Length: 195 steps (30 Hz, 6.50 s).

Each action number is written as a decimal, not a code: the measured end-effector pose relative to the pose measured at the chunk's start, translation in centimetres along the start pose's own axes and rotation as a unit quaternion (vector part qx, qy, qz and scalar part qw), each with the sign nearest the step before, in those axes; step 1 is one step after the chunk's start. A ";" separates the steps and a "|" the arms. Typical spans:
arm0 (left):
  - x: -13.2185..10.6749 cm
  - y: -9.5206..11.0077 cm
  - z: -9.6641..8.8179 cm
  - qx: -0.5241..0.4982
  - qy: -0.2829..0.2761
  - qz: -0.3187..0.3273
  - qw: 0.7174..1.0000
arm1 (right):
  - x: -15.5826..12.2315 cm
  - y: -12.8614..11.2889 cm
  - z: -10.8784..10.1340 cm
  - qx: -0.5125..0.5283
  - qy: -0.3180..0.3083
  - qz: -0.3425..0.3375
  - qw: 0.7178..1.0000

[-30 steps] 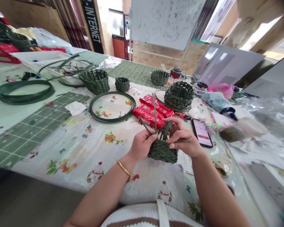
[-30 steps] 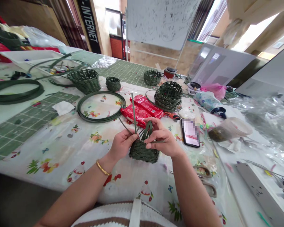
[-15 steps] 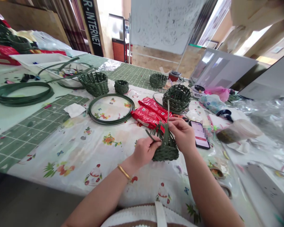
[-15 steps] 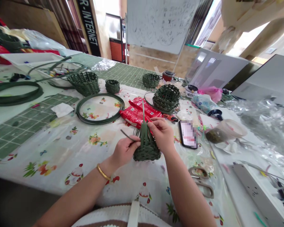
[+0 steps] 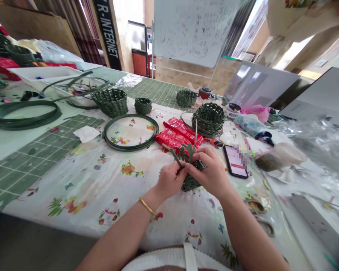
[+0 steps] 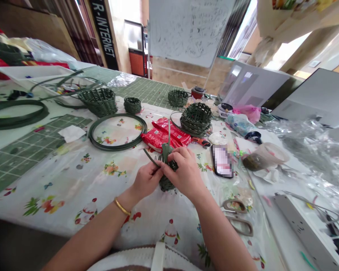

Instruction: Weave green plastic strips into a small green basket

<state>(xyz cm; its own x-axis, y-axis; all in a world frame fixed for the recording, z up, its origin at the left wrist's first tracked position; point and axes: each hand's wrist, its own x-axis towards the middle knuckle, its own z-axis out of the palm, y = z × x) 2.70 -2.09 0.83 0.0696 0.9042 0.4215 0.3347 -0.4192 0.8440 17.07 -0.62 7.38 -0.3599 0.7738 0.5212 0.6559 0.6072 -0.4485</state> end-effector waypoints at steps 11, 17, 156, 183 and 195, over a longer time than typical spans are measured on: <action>0.6 -0.5 -0.9 -0.100 -0.075 0.051 0.991 | -0.2 2.6 0.8 0.202 -0.019 0.081 0.976; 0.8 -0.8 -1.2 -0.030 -0.087 0.115 0.989 | -0.5 2.2 0.1 0.082 -0.001 0.053 0.995; 1.4 0.1 -1.5 -0.259 -0.191 -0.183 0.929 | -6.1 3.0 1.5 0.374 0.164 0.185 0.894; 1.2 0.1 -1.2 -0.266 -0.172 -0.196 0.928 | -5.9 2.8 0.5 0.223 0.055 -0.021 0.973; 1.3 0.2 -1.4 -0.266 -0.168 -0.204 0.927 | -5.9 3.4 0.1 0.178 0.036 -0.049 0.982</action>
<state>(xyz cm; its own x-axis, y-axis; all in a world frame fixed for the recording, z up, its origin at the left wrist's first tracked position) 1.56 -1.07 1.98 0.3588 0.9332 -0.0212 -0.1076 0.0639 0.9921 21.40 -3.11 2.67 -0.3526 0.7018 0.6189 0.3418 0.7123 -0.6130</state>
